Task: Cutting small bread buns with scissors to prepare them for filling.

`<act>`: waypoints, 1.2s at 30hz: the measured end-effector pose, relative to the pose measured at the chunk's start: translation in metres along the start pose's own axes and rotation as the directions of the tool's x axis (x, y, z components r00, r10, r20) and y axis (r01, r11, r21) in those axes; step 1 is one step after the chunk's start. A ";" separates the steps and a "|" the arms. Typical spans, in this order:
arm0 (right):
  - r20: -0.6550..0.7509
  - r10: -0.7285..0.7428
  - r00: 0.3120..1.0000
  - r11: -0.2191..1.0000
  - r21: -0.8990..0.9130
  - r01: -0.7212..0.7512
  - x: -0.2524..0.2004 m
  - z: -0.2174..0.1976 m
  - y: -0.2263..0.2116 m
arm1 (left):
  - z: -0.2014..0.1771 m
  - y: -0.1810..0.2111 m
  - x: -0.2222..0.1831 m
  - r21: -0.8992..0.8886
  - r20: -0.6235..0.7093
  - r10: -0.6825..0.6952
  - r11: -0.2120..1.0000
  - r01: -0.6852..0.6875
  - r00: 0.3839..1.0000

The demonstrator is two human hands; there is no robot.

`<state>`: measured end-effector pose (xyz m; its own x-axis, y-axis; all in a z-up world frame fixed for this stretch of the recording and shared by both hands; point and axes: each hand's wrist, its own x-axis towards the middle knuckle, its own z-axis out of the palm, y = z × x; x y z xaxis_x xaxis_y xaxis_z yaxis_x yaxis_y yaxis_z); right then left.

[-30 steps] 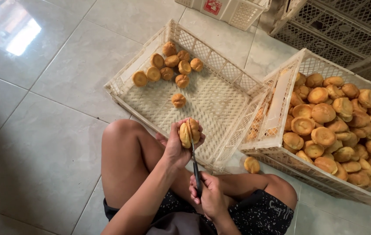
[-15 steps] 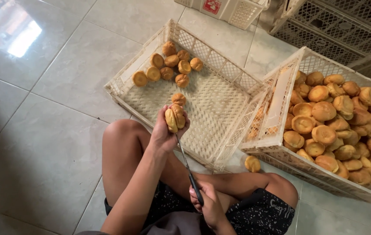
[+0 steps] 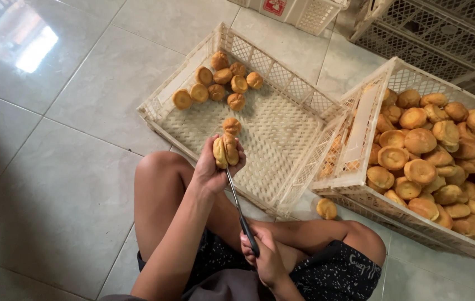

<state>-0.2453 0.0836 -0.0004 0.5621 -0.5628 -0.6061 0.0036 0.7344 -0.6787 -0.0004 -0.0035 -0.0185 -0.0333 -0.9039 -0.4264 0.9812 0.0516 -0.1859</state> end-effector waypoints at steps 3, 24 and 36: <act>0.006 -0.038 0.999 0.999 -0.023 0.038 0.003 0.005 -0.005 | 0.000 -0.003 0.001 -0.022 -0.030 -0.016 1.000 0.015 0.999; -0.086 -0.212 0.973 0.977 -0.019 0.212 0.029 0.032 -0.022 | 0.012 -0.036 -0.005 0.016 -0.064 0.106 0.994 -0.105 0.992; -0.020 -0.085 0.996 0.993 -0.079 0.083 0.018 0.049 -0.050 | 0.008 -0.029 -0.009 0.096 -0.064 0.144 0.986 -0.137 0.988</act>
<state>-0.1948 0.0551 0.0425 0.5428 -0.6307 -0.5546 -0.0149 0.6530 -0.7572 -0.0265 -0.0006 -0.0019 0.0959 -0.8582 -0.5043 0.9902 0.1341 -0.0400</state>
